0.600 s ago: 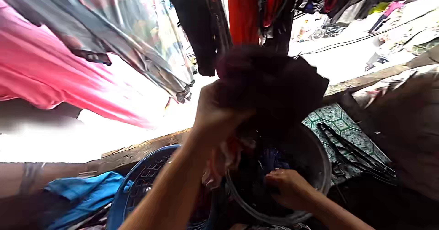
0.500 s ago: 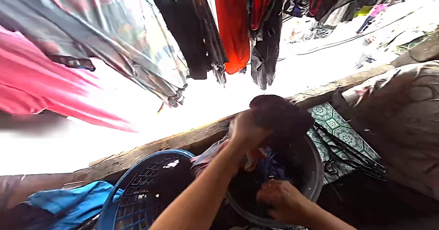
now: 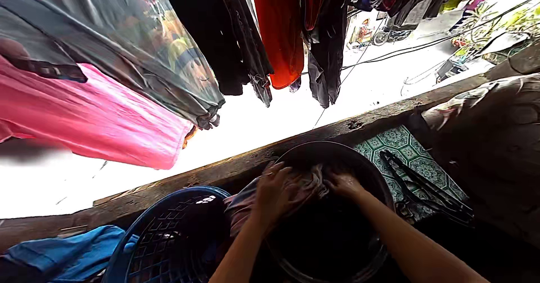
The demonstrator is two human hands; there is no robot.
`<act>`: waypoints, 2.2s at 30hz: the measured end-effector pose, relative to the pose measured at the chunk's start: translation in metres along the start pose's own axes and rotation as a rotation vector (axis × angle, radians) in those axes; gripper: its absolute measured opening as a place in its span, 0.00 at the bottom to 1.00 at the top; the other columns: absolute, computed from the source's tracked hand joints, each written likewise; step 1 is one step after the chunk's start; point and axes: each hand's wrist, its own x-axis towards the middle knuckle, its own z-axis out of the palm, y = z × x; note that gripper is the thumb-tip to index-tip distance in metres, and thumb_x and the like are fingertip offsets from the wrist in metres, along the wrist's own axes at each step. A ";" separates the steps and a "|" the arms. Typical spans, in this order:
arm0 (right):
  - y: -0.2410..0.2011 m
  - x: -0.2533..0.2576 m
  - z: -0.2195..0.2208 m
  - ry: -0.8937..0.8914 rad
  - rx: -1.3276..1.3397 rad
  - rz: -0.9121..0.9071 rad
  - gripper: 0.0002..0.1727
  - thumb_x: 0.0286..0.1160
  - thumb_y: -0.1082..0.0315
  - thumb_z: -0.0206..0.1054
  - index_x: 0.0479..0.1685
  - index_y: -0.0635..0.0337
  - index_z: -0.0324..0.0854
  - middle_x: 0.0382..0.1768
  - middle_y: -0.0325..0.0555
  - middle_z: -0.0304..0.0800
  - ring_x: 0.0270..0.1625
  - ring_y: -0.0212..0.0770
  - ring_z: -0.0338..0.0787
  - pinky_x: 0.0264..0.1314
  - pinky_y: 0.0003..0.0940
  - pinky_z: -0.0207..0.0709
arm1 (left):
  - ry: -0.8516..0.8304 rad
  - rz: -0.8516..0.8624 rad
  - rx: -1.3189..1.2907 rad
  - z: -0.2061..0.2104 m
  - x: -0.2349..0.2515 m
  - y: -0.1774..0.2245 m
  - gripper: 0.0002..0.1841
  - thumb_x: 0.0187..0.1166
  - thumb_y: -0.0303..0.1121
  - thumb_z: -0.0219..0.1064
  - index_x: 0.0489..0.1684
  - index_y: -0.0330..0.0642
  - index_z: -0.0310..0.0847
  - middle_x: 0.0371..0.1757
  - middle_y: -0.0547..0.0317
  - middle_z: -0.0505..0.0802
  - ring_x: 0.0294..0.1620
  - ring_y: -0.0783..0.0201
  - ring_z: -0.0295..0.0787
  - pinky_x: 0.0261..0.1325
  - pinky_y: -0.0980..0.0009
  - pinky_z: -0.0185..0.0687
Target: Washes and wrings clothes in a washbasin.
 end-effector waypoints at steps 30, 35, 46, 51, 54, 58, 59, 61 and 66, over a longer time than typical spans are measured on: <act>-0.006 -0.057 -0.030 0.275 0.456 -0.162 0.16 0.60 0.63 0.80 0.46 0.60 0.88 0.23 0.42 0.85 0.25 0.38 0.82 0.34 0.46 0.80 | 0.152 -0.069 -1.007 -0.080 -0.052 0.064 0.21 0.60 0.22 0.75 0.51 0.52 0.81 0.41 0.62 0.94 0.37 0.67 0.93 0.40 0.66 0.94; -0.018 -0.115 -0.019 0.201 0.263 -0.270 0.14 0.62 0.59 0.76 0.43 0.56 0.91 0.36 0.45 0.94 0.43 0.47 0.94 0.52 0.62 0.83 | -0.167 -0.168 -0.358 -0.023 0.026 0.076 0.21 0.75 0.27 0.71 0.67 0.37 0.76 0.57 0.42 0.89 0.54 0.46 0.89 0.55 0.44 0.86; -0.020 -0.026 -0.046 0.016 0.069 -0.098 0.26 0.83 0.51 0.67 0.75 0.51 0.82 0.69 0.56 0.85 0.75 0.59 0.80 0.77 0.63 0.70 | -0.784 -0.343 0.186 0.108 0.069 0.043 0.27 0.93 0.47 0.48 0.88 0.51 0.66 0.78 0.40 0.81 0.80 0.37 0.75 0.77 0.32 0.65; 0.002 0.029 -0.001 -0.241 0.151 0.142 0.28 0.93 0.50 0.49 0.85 0.53 0.72 0.87 0.56 0.67 0.91 0.60 0.60 0.88 0.72 0.46 | -0.680 -0.459 0.302 0.132 0.086 0.036 0.32 0.88 0.49 0.58 0.91 0.50 0.62 0.85 0.40 0.73 0.81 0.37 0.74 0.76 0.34 0.69; 0.002 0.039 0.006 -0.261 0.105 0.203 0.27 0.93 0.55 0.49 0.87 0.51 0.69 0.84 0.59 0.70 0.86 0.63 0.67 0.85 0.70 0.58 | -0.655 -0.475 0.276 0.145 0.091 0.028 0.30 0.86 0.49 0.61 0.87 0.49 0.68 0.80 0.38 0.78 0.78 0.37 0.76 0.75 0.35 0.70; 0.003 0.042 0.017 -0.245 0.065 0.268 0.24 0.90 0.63 0.52 0.81 0.59 0.74 0.73 0.66 0.81 0.77 0.69 0.78 0.76 0.72 0.68 | -0.580 -0.463 0.239 0.159 0.090 0.020 0.24 0.86 0.46 0.60 0.78 0.50 0.78 0.72 0.42 0.87 0.72 0.38 0.83 0.71 0.36 0.76; 0.005 0.042 0.021 -0.234 0.065 0.276 0.24 0.89 0.67 0.53 0.81 0.61 0.73 0.74 0.67 0.80 0.78 0.70 0.77 0.77 0.73 0.67 | -0.575 -0.474 0.223 0.160 0.090 0.020 0.22 0.87 0.46 0.59 0.75 0.49 0.80 0.70 0.42 0.88 0.71 0.38 0.83 0.71 0.37 0.76; 0.009 0.044 0.032 -0.167 0.049 0.274 0.25 0.89 0.68 0.52 0.82 0.60 0.73 0.75 0.68 0.79 0.79 0.70 0.75 0.79 0.71 0.65 | -0.593 -0.466 0.215 0.162 0.091 0.017 0.21 0.88 0.45 0.57 0.73 0.48 0.82 0.69 0.43 0.89 0.71 0.39 0.84 0.70 0.37 0.77; 0.025 0.053 0.057 -0.025 0.087 0.342 0.25 0.91 0.63 0.51 0.78 0.66 0.76 0.75 0.68 0.79 0.81 0.67 0.75 0.83 0.66 0.62 | -0.612 -0.525 0.123 0.161 0.090 0.015 0.21 0.86 0.43 0.59 0.71 0.43 0.83 0.68 0.41 0.89 0.72 0.40 0.83 0.73 0.39 0.75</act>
